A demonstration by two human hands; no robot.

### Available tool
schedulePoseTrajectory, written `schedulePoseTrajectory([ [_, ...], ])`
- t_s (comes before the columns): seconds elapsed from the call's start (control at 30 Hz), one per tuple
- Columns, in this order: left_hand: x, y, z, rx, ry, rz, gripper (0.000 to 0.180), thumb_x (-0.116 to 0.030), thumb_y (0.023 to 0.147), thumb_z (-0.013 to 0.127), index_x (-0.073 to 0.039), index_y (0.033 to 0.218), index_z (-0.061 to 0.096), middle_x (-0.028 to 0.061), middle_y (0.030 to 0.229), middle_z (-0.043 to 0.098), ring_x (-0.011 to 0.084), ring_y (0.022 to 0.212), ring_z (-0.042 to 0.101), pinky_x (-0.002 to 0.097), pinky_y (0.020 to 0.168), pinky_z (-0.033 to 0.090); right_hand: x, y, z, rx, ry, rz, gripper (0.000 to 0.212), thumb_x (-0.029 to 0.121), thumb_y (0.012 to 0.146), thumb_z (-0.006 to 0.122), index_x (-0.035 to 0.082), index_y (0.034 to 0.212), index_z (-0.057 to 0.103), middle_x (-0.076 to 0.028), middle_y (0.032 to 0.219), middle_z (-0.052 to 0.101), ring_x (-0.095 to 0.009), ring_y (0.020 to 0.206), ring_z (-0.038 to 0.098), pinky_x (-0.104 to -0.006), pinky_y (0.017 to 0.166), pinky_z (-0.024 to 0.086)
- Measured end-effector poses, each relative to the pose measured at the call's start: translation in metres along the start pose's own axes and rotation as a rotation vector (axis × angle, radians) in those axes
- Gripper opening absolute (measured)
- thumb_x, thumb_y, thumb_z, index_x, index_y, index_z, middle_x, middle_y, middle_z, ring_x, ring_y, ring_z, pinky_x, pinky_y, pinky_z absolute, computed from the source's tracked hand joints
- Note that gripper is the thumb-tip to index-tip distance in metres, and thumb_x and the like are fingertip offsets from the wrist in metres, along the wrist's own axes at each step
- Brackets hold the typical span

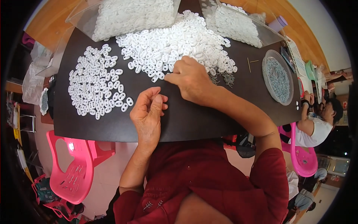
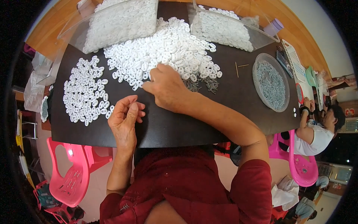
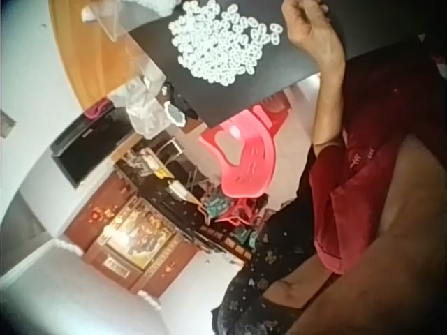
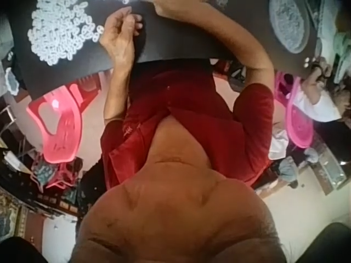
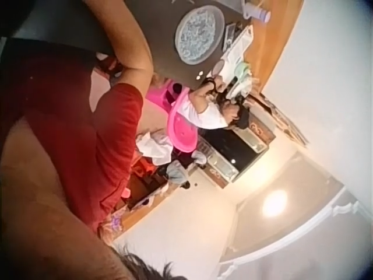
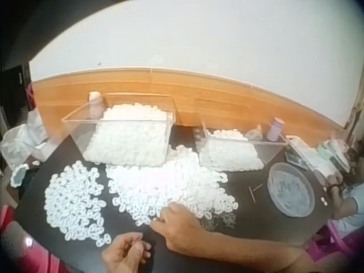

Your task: Manually assembling small white plastic components by inserting tiny metal pins.

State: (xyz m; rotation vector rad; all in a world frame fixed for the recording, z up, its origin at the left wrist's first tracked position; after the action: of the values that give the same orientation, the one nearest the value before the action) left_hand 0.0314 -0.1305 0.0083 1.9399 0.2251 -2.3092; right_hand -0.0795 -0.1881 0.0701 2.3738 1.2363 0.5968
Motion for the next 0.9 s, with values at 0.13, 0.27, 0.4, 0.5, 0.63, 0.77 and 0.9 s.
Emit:
schedulePoseTrajectory([
  [0.13,0.002,0.005,-0.005,0.011,-0.018,-0.019,0.022,-0.012,0.091,0.055,0.001,0.109,0.055,0.0049,0.085,0.062,0.0069,0.068,0.055,0.0171,0.055,0.042,-0.021,-0.004,-0.012,-0.016,-0.072,0.117,0.019,-0.002,0.068,0.06,0.007,0.083,0.065,-0.006,0.071,0.051,-0.025,0.072,0.05,-0.0349,0.061,0.041],
  [0.27,-0.006,0.005,-0.01,-0.018,0.1,-0.024,0.02,-0.009,0.09,0.056,0.0,0.107,0.057,0.0039,0.083,0.061,0.0065,0.066,0.054,0.0176,0.055,0.043,-0.032,-0.024,-0.029,-0.017,-0.025,0.197,0.012,0.004,0.072,0.067,0.007,0.083,0.065,-0.006,0.072,0.053,-0.025,0.071,0.053,-0.0352,0.061,0.043],
  [0.4,-0.012,0.005,-0.004,0.012,0.252,0.087,0.022,-0.012,0.089,0.058,-0.001,0.109,0.058,0.0046,0.085,0.063,0.0067,0.067,0.055,0.0171,0.053,0.04,-0.021,-0.032,-0.026,-0.04,0.047,0.185,0.014,0.002,0.07,0.068,0.008,0.082,0.065,-0.006,0.072,0.053,-0.025,0.069,0.052,-0.0353,0.06,0.043],
  [0.5,-0.011,0.007,-0.003,0.003,0.256,0.061,0.021,-0.012,0.089,0.058,-0.002,0.108,0.059,0.0037,0.084,0.062,0.0061,0.067,0.054,0.0168,0.053,0.039,-0.011,-0.021,-0.017,-0.055,0.018,0.146,0.013,0.002,0.069,0.066,0.007,0.081,0.064,-0.006,0.071,0.053,-0.025,0.069,0.051,-0.0352,0.06,0.042],
  [0.63,-0.012,0.008,-0.003,-0.005,0.224,0.056,0.021,-0.013,0.089,0.058,-0.001,0.106,0.059,0.0041,0.083,0.063,0.0064,0.066,0.054,0.0168,0.053,0.039,0.001,-0.002,-0.001,-0.054,-0.056,0.055,0.011,0.004,0.066,0.062,0.007,0.076,0.063,-0.006,0.07,0.051,-0.025,0.069,0.05,-0.0353,0.059,0.04],
  [0.77,-0.011,0.003,-0.007,-0.021,0.182,0.015,0.021,-0.013,0.089,0.058,0.001,0.105,0.059,0.0051,0.082,0.063,0.007,0.065,0.054,0.0175,0.054,0.04,0.007,0.004,0.015,-0.011,-0.104,-0.016,0.009,0.006,0.062,0.062,0.004,0.069,0.057,-0.009,0.069,0.049,-0.026,0.071,0.049,-0.0363,0.061,0.039],
  [0.9,-0.009,0.003,-0.009,-0.03,0.139,0.0,0.021,-0.013,0.089,0.058,0.002,0.105,0.059,0.0053,0.082,0.063,0.0072,0.065,0.054,0.0179,0.055,0.04,0.011,0.008,0.02,0.026,-0.187,-0.072,0.01,0.005,0.061,0.062,0.003,0.066,0.054,-0.009,0.07,0.048,-0.027,0.072,0.048,-0.037,0.063,0.039],
])
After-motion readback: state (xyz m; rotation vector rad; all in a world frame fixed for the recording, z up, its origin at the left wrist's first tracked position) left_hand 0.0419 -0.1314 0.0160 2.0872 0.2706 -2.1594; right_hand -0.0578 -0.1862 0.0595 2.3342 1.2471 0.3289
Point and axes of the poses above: each hand's wrist, its own y-axis towards the middle knuckle, its own z-axis out of the palm, x = y × z, the point moved 9 cm from there along y, towards the middle knuckle
